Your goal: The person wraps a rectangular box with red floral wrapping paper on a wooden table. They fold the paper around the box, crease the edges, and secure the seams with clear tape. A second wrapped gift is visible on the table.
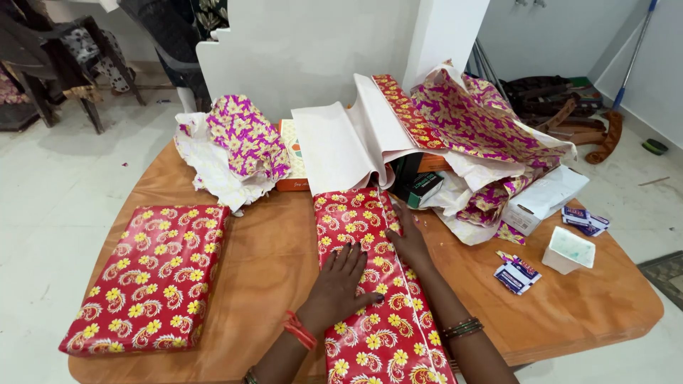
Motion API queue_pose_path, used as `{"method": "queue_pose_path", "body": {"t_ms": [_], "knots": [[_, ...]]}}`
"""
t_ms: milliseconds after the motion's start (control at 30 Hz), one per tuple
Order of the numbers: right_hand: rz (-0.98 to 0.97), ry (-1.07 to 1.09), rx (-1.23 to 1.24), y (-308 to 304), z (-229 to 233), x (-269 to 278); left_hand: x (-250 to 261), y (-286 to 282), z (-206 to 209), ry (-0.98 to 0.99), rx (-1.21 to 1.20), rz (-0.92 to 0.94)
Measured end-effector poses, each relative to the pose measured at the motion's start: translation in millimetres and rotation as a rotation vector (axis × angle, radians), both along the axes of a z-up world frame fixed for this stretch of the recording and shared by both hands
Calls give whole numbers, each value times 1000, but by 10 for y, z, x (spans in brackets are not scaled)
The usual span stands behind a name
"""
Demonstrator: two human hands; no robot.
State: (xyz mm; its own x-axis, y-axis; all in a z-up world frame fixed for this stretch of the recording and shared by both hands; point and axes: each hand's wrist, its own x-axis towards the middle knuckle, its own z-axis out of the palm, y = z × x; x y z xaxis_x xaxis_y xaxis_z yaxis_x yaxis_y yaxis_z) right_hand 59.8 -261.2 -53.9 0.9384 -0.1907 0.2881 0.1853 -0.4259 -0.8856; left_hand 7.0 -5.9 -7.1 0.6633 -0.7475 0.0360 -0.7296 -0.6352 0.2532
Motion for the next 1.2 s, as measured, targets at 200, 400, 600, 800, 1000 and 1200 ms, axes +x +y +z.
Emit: {"method": "queue_pose_path", "body": {"t_ms": [200,400,600,800,1000,1200], "knots": [[-73,111,-450,234,287,-40,1,6,-33,-83,-13,-28],[19,201,-470,426,508,-263,-232,95,56,-49,6,-13],[76,254,-363,438,505,-205,-322,131,119,-32,-21,-76],[79,63,152,332,318,-128,-304,145,122,-30,-50,-99],[30,65,37,202,200,-140,-276,136,92,3,-40,-107],[69,15,265,117,108,-85,-226,135,63,-36,-46,-142]]}}
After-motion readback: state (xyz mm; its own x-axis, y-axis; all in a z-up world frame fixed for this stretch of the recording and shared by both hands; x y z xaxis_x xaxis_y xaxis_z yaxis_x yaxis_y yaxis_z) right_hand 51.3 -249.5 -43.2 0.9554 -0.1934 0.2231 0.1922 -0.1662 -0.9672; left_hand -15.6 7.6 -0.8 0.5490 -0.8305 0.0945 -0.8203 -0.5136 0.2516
